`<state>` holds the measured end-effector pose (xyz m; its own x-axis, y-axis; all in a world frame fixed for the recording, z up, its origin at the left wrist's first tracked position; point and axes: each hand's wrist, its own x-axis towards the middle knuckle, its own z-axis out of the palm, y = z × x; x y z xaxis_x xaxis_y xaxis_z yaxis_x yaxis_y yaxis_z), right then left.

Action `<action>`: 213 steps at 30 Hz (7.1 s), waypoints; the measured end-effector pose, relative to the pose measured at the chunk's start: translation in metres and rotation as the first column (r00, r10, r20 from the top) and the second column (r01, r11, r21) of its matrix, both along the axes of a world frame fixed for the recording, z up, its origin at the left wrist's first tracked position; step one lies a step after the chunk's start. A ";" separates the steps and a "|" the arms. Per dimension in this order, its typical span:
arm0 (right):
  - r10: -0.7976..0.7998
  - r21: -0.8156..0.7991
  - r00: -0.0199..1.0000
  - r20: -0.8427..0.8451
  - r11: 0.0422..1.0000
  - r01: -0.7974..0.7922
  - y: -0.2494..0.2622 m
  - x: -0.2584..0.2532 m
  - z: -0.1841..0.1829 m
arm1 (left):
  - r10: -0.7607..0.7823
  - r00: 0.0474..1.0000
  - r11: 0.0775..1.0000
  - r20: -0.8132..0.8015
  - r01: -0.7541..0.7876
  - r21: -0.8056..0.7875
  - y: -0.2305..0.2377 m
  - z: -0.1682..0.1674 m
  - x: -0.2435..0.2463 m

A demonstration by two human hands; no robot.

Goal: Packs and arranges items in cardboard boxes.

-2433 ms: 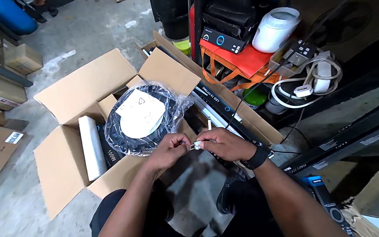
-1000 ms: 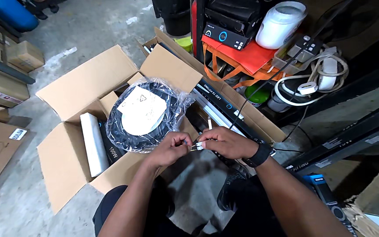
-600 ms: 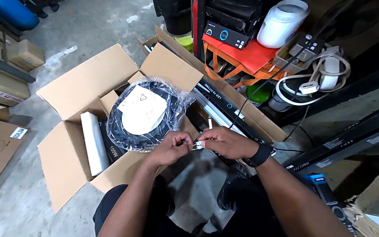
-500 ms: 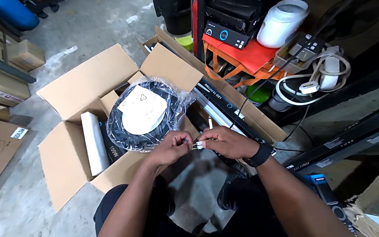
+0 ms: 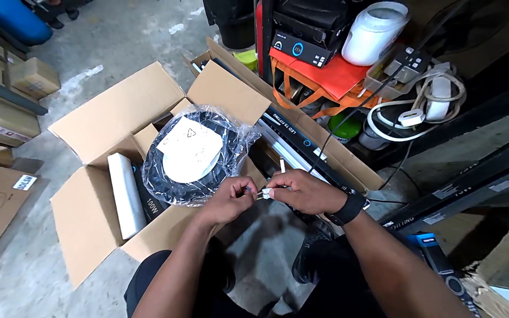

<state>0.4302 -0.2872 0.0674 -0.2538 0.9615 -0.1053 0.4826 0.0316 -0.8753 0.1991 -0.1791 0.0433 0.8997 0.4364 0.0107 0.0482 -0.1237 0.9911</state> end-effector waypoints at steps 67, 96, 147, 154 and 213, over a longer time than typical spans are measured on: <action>-0.120 -0.086 0.988 -0.101 0.990 0.111 0.003 0.006 0.000 | 0.168 0.985 0.981 0.038 -0.171 0.090 -0.008 0.001 0.004; -0.038 -0.060 0.999 0.022 0.997 0.039 0.000 0.004 -0.005 | 0.043 0.993 0.995 -0.109 -0.033 0.092 -0.001 0.003 0.002; -0.007 -0.041 0.999 -0.049 0.999 0.005 -0.002 0.008 -0.007 | 0.060 0.995 0.990 -0.077 -0.050 0.129 -0.005 0.004 0.004; -0.024 -0.023 0.999 -0.031 0.999 0.023 -0.001 0.007 -0.010 | 0.047 0.994 0.990 -0.096 -0.033 0.135 -0.005 0.006 0.004; -0.074 -0.087 0.997 0.008 0.993 0.075 0.000 0.009 -0.004 | 0.082 0.996 0.992 -0.022 -0.079 0.102 -0.004 0.003 0.003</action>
<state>0.4397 -0.2870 0.0636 -0.1812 0.9648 -0.1908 0.4853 -0.0810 -0.8706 0.2020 -0.1836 0.0468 0.8621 0.5055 0.0357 0.0874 -0.2176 0.9721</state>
